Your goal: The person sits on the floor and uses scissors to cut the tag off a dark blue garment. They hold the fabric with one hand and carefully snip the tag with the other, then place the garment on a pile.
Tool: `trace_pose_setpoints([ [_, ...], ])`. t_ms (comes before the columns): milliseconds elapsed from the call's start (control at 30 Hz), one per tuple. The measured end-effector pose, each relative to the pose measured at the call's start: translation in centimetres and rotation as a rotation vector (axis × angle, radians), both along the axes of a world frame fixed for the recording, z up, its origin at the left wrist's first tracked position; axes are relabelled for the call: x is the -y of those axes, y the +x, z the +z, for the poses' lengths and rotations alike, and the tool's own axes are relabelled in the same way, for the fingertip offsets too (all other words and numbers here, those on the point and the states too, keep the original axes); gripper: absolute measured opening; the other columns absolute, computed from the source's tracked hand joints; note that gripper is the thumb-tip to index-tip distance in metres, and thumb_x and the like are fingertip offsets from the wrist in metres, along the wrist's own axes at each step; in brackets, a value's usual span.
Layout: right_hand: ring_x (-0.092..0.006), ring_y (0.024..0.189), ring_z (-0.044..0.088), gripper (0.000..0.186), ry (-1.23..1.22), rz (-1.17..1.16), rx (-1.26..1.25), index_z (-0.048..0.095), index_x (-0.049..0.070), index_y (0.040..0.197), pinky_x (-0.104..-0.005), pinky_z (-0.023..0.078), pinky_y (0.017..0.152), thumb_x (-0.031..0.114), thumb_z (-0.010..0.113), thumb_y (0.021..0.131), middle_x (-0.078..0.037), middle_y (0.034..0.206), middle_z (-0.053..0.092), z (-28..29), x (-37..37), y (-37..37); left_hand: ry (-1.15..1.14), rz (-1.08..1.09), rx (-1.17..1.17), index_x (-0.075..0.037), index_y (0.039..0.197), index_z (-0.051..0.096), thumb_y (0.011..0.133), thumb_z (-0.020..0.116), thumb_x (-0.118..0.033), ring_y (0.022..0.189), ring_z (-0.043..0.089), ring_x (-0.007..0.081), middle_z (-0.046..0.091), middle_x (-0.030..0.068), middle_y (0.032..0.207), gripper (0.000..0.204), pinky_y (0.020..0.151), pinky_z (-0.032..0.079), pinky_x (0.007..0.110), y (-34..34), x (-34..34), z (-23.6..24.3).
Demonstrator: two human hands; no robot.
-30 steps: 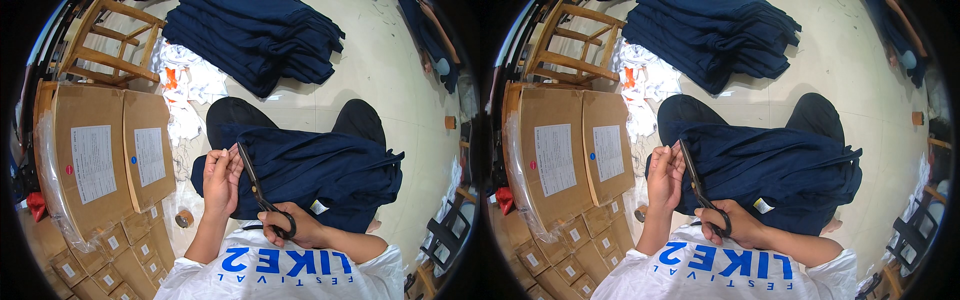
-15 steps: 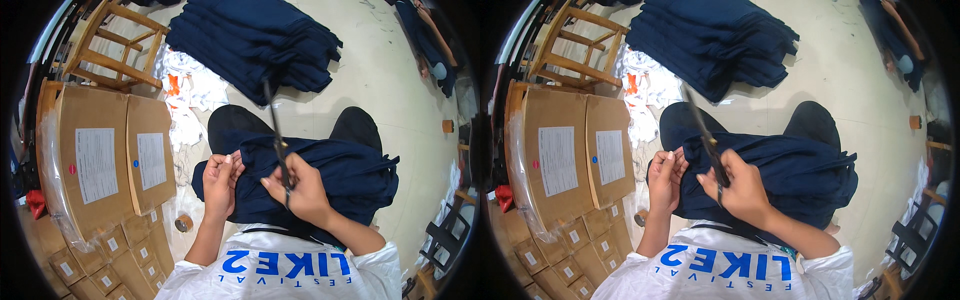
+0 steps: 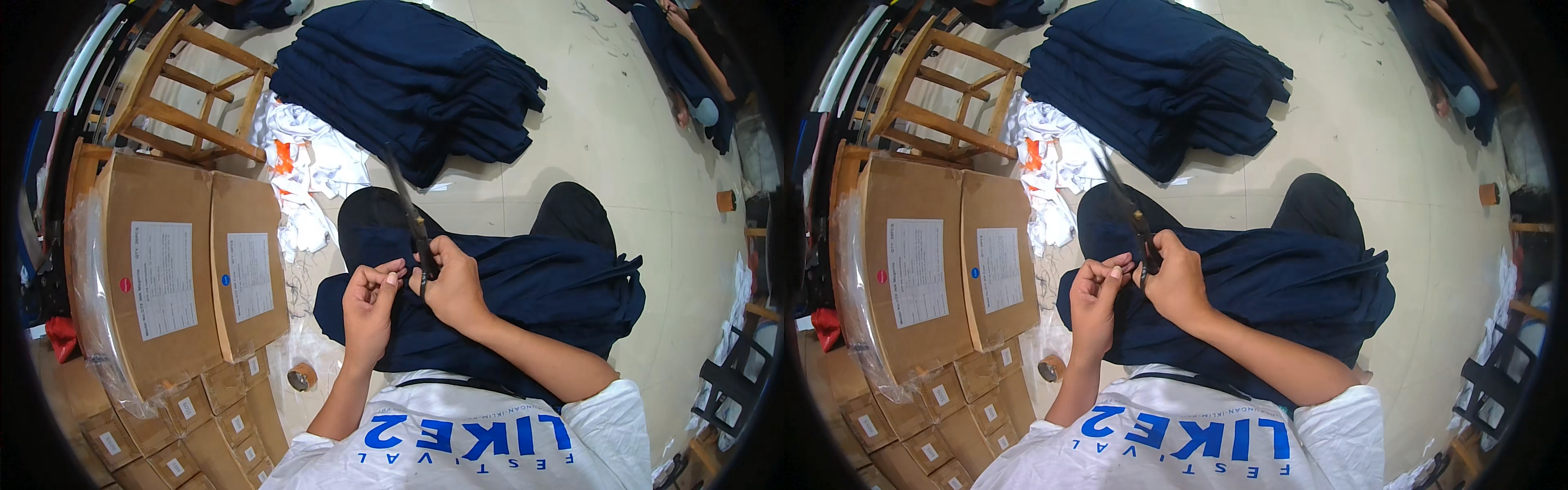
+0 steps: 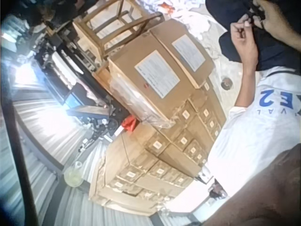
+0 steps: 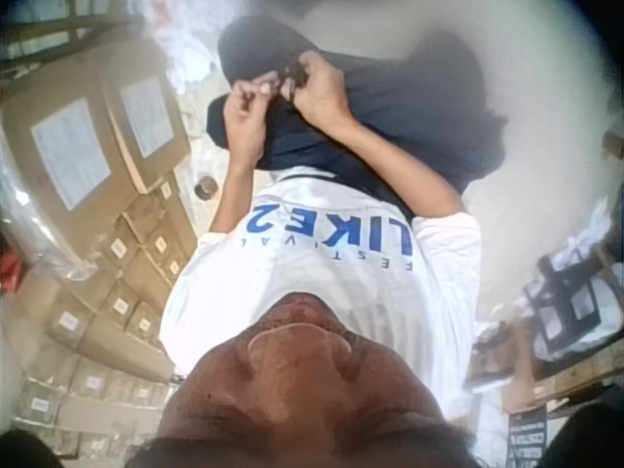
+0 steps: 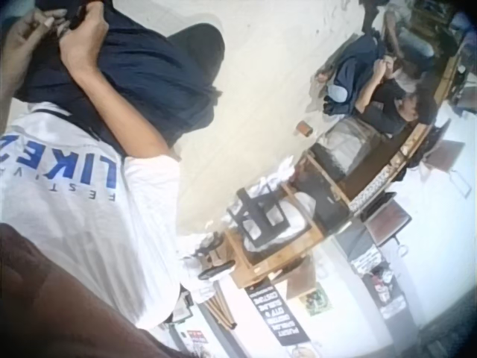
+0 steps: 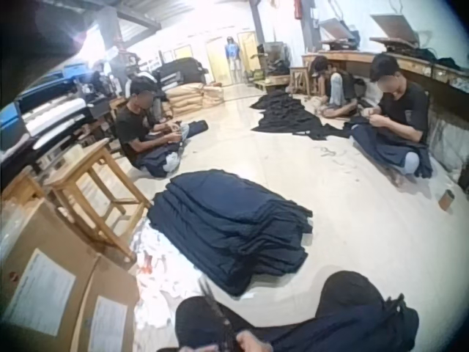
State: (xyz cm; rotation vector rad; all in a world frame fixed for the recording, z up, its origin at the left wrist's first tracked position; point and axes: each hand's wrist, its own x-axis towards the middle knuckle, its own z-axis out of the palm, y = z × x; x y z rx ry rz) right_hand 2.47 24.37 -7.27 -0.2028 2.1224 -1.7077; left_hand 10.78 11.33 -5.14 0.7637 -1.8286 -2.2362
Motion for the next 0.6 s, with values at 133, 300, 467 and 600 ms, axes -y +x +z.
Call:
trace_pose_setpoints([
  [133, -0.0093, 0.080, 0.065, 0.022, -0.130, 0.028, 0.233, 0.062, 0.000, 0.104, -0.0261, 0.052, 0.073, 0.001, 0.077, 0.087, -0.005, 0.090, 0.069, -0.6, -0.7, -0.4, -0.043, -0.004, 0.047, -0.002, 0.100, 0.057, 0.108, 0.061, -0.010, 0.109, 0.070, 0.0188, 0.070, 0.0205, 0.124, 0.011, 0.099, 0.056, 0.032, -0.3, 0.6, 0.0],
  [300, -0.0100, 0.085, 0.065, 0.026, -0.438, -0.037, 0.553, 0.059, 0.000, 0.107, -0.0237, 0.053, 0.075, 0.002, 0.078, 0.088, -0.007, 0.101, 0.066, -1.3, -0.9, -0.9, 0.018, 0.012, 0.073, -0.002, 0.103, 0.057, 0.110, 0.058, -0.011, 0.107, 0.071, 0.0190, 0.070, 0.0212, 0.123, 0.011, 0.097, 0.057, 0.030, -0.4, 1.5, 0.1],
  [467, -0.0110, 0.083, 0.067, 0.021, -0.375, -0.069, 0.488, 0.059, 0.001, 0.104, -0.0249, 0.054, 0.073, 0.004, 0.077, 0.093, -0.009, 0.097, 0.070, -0.7, -0.9, -0.9, 0.127, 0.012, 0.081, -0.003, 0.106, 0.056, 0.111, 0.057, -0.016, 0.113, 0.071, 0.0211, 0.070, 0.0211, 0.124, 0.014, 0.100, 0.058, 0.031, -0.7, 1.4, 0.0],
  [600, -0.0136, 0.070, 0.067, 0.021, -0.339, 0.005, 0.471, 0.059, 0.003, 0.097, -0.0260, 0.054, 0.066, 0.020, 0.069, 0.103, -0.007, 0.077, 0.069, 3.9, -3.0, 0.2, 0.185, 0.037, 0.079, -0.003, 0.107, 0.055, 0.111, 0.057, -0.016, 0.115, 0.070, 0.0223, 0.067, 0.0211, 0.129, 0.014, 0.101, 0.058, 0.032, -0.5, 1.5, -0.3],
])
